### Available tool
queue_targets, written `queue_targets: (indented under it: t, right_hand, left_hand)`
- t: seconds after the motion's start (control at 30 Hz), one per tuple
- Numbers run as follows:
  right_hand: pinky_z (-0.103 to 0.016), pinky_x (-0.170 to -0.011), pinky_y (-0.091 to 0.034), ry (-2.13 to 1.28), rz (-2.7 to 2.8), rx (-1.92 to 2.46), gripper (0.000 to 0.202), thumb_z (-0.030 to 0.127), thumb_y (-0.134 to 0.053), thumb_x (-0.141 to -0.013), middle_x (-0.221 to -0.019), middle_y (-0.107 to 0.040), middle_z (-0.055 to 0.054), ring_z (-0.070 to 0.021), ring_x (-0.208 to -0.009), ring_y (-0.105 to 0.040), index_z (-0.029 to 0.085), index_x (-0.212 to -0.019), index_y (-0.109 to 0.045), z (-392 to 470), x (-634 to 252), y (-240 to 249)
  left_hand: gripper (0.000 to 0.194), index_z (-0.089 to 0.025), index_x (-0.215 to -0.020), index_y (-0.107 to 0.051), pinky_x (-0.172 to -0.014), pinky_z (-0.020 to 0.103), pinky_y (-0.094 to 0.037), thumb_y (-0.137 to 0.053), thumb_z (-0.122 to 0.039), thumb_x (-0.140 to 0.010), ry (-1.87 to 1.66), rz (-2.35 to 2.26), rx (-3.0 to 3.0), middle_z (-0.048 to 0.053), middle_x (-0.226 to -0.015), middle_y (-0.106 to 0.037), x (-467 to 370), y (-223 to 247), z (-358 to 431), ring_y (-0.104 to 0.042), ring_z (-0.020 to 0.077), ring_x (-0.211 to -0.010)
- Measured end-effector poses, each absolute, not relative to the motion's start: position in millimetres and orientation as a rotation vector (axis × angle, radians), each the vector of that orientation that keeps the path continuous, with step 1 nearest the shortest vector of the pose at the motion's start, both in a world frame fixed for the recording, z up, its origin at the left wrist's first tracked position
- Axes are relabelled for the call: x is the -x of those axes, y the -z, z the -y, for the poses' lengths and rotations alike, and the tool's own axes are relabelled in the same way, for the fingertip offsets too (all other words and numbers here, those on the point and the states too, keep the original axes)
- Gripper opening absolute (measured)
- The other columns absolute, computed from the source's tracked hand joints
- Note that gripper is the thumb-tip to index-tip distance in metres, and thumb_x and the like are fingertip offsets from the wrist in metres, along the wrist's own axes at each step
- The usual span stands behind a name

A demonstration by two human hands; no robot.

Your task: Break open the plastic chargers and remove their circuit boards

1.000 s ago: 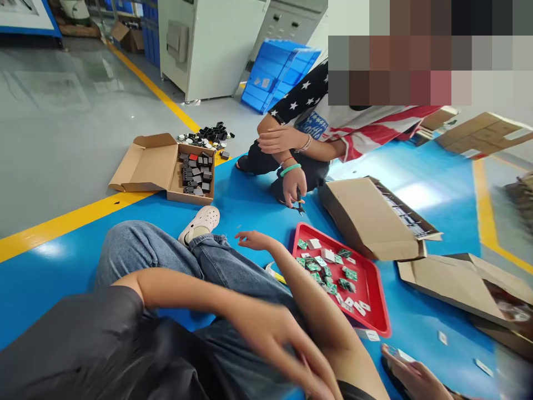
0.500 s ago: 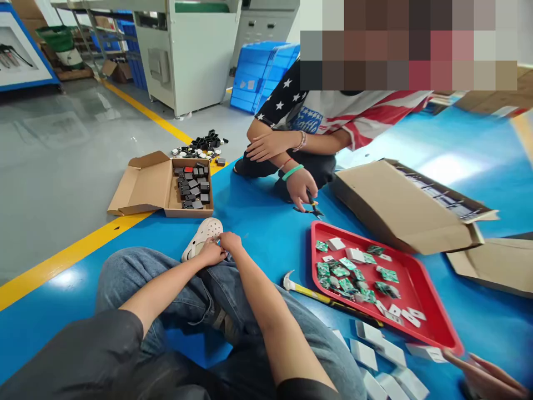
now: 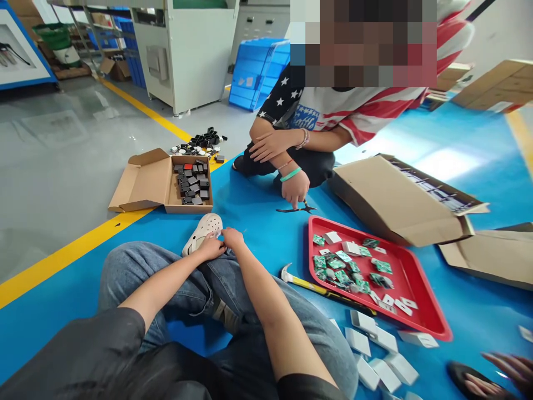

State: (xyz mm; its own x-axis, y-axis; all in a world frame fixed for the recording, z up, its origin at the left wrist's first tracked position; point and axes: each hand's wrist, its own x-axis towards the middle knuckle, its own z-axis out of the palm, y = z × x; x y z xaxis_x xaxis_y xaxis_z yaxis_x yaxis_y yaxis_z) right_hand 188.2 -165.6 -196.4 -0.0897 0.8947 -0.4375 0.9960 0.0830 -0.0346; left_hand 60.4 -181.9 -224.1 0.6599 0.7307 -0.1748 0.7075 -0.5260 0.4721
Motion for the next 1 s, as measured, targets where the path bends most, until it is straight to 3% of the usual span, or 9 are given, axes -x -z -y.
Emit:
queue_targets:
  t: [0.53, 1.0]
  right_hand:
    - [-0.033, -0.088, -0.051, 0.401, -2.115, -1.838, 0.038, 0.014, -0.05, -0.09, -0.128, -0.06, -0.015, -0.0266, -0.111, -0.064, 0.018, -0.125, -0.064, 162.1, -191.7, 201.8]
    - [-0.032, -0.09, -0.051, 0.38, -2.067, -1.8, 0.036, 0.013, -0.051, -0.09, -0.121, -0.068, -0.017, -0.0272, -0.116, -0.064, 0.015, -0.123, -0.066, 163.0, -187.2, 192.0]
  left_hand:
    - [0.035, -0.018, -0.094, -0.074, -0.121, 0.044, -0.02, -0.043, -0.034, -0.097, 0.012, -1.116, -2.424, 0.009, -0.095, -0.075, -61.0, 225.5, 180.3, -0.067, 0.0243, -0.101]
    - [0.042, -0.017, -0.103, -0.074, -0.121, 0.044, -0.021, -0.038, -0.038, -0.1, 0.066, -1.105, -2.479, 0.01, -0.102, -0.075, -60.1, 225.8, 180.9, -0.066, 0.024, -0.107]
